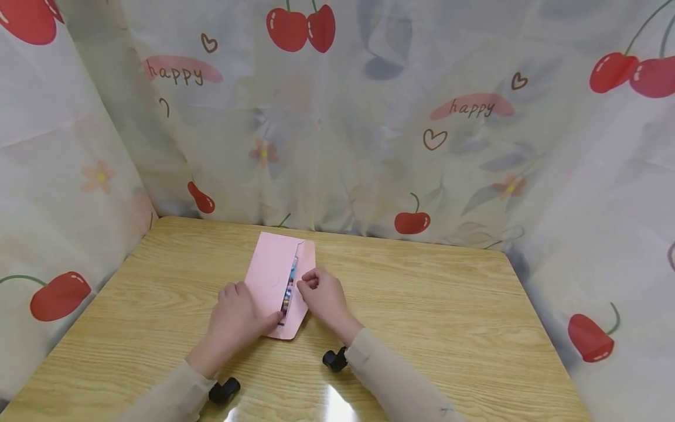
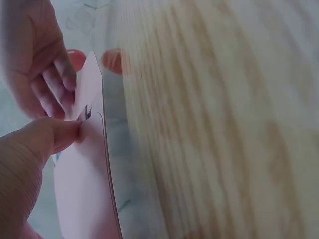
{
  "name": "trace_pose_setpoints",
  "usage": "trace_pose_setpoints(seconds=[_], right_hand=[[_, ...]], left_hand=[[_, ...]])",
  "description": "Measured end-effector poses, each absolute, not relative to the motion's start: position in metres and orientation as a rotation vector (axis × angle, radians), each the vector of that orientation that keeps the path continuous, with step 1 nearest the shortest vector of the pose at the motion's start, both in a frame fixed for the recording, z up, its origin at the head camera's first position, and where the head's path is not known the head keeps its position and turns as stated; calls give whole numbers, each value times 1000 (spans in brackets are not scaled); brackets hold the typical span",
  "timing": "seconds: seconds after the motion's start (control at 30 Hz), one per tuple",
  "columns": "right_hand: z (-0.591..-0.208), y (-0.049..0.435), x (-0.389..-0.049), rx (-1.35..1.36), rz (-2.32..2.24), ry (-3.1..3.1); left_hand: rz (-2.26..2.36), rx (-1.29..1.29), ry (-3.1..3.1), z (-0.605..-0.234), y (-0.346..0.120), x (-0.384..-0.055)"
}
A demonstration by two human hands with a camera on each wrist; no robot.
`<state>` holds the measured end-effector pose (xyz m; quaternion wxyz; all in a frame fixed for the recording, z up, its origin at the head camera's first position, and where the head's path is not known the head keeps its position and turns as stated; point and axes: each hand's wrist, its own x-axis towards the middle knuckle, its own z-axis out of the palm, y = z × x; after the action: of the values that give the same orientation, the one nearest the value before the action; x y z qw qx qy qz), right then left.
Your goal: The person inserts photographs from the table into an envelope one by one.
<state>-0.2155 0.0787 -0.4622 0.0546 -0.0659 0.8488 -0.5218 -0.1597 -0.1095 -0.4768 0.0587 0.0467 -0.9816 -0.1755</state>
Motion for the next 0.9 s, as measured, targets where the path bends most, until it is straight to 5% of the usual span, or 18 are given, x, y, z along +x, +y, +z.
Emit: trace_pose_setpoints(seconds=[0.57, 0.9], right_hand=[[-457, 148, -221, -515, -509, 3310], [-466, 155, -215, -443, -259, 3311]], left_hand=[[-323, 96, -3177, -482, -121, -164], [-294, 67, -3205, -477, -123, -160]])
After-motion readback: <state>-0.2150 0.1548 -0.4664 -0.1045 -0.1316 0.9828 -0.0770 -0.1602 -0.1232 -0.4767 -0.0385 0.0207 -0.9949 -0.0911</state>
